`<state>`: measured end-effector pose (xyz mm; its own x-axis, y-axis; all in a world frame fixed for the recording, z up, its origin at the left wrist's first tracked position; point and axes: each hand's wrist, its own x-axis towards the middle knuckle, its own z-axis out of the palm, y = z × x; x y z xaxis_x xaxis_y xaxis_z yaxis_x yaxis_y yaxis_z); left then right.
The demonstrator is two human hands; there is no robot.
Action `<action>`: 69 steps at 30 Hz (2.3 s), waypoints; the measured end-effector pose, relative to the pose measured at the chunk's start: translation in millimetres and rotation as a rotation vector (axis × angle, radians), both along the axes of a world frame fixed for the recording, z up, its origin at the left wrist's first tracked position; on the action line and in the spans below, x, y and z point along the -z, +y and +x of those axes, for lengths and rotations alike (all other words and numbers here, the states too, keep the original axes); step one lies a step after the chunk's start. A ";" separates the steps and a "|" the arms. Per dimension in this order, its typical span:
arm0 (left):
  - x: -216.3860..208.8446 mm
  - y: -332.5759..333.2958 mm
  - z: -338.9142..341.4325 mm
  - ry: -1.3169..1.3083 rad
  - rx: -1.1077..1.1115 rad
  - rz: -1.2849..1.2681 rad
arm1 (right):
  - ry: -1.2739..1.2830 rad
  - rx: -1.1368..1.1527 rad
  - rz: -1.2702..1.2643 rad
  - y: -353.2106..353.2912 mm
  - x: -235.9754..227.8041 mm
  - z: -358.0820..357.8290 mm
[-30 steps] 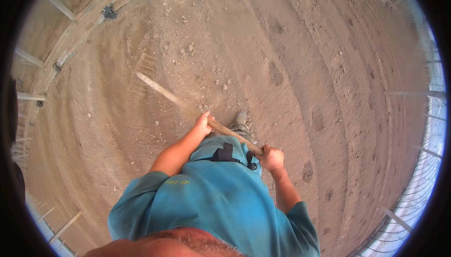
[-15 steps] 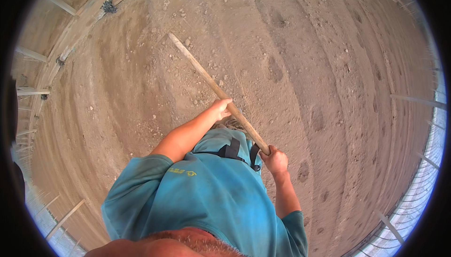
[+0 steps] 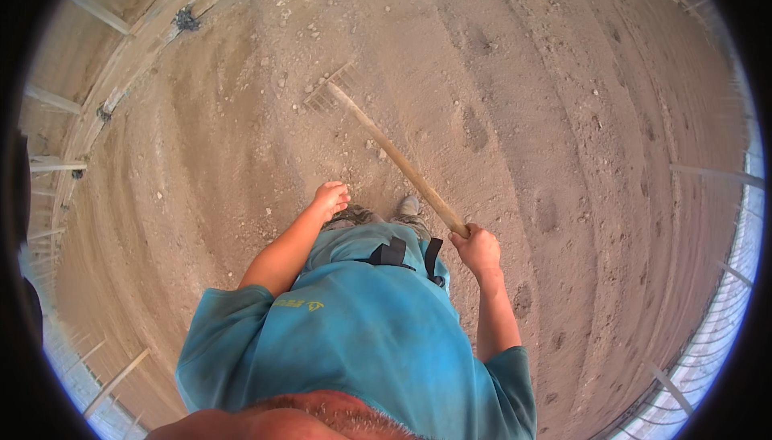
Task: The person uses a rake to level and smooth a circular patch of soil inside a fenced enclosure. The person repeatedly pulls the rake across the ground, breaking up clumps and evening the surface.
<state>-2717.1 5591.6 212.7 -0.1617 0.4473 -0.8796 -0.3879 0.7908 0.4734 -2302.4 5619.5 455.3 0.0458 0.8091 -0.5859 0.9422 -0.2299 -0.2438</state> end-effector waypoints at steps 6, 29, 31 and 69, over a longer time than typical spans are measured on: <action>-37.1 31.8 -44.3 0.027 0.093 0.193 | 0.283 0.153 0.273 1.7 -68.1 -82.9; -581.8 19.6 -7.1 0.036 -0.272 2.681 | 0.118 0.011 0.241 -9.5 -124.9 -166.1; -581.0 18.0 -6.8 0.026 -0.269 2.693 | 0.110 0.007 0.248 -19.0 -118.6 -167.5; -594.1 104.1 -10.2 -1.527 1.448 1.304 | 0.097 0.101 0.254 2.1 -81.5 -164.7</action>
<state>-2727.3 5695.7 806.8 0.7682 -0.1763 0.6155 -0.5016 0.4317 0.7497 -2467.1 5621.5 536.8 0.0872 0.9246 -0.3708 0.8869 -0.2415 -0.3937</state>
